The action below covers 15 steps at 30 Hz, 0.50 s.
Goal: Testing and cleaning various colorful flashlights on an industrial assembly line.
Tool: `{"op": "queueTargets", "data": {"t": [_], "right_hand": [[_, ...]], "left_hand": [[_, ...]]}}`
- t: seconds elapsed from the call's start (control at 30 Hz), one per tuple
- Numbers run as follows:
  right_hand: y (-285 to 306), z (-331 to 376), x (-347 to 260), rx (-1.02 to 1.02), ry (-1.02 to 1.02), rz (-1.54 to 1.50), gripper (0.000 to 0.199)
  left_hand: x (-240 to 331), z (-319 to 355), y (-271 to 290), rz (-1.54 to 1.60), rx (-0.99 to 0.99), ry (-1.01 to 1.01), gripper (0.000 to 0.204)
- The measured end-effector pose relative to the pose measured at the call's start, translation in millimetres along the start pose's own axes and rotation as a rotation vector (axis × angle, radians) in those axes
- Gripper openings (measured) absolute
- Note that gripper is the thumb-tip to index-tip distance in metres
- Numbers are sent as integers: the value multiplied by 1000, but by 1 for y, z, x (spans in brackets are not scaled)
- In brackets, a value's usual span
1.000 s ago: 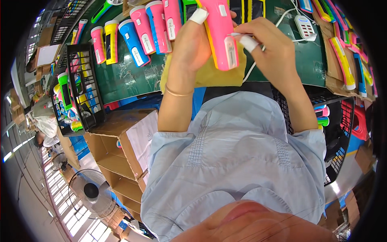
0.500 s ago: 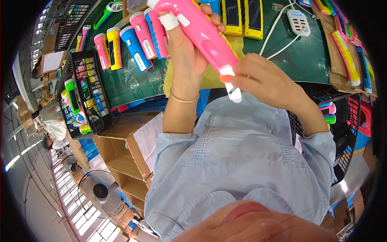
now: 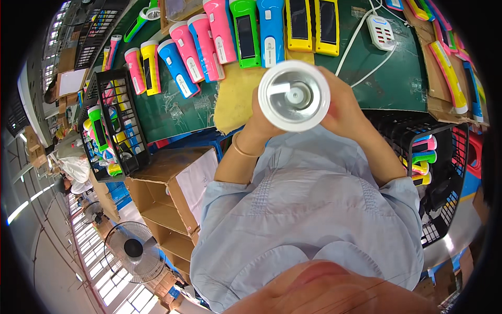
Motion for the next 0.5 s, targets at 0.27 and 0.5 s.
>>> {"op": "queueTargets", "data": {"t": [0.27,0.5], "right_hand": [[42,13,24,-45,-105,94,16],[36,6,8,-75,-258,-15,13]], "left_hand": [[25,6,-10,-371,-83,67,64],[4,19,-6,-202,26,264,66]]}}
Point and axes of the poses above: each hand's wrist, its own z-axis away from the middle knuckle, its own y-axis out of the back of the hand, x = y × z, the point moved 6 cm from there along -z, towards the middle knuckle, and after that the axes turned 5 degrees about -z, right-handed, at the moved point
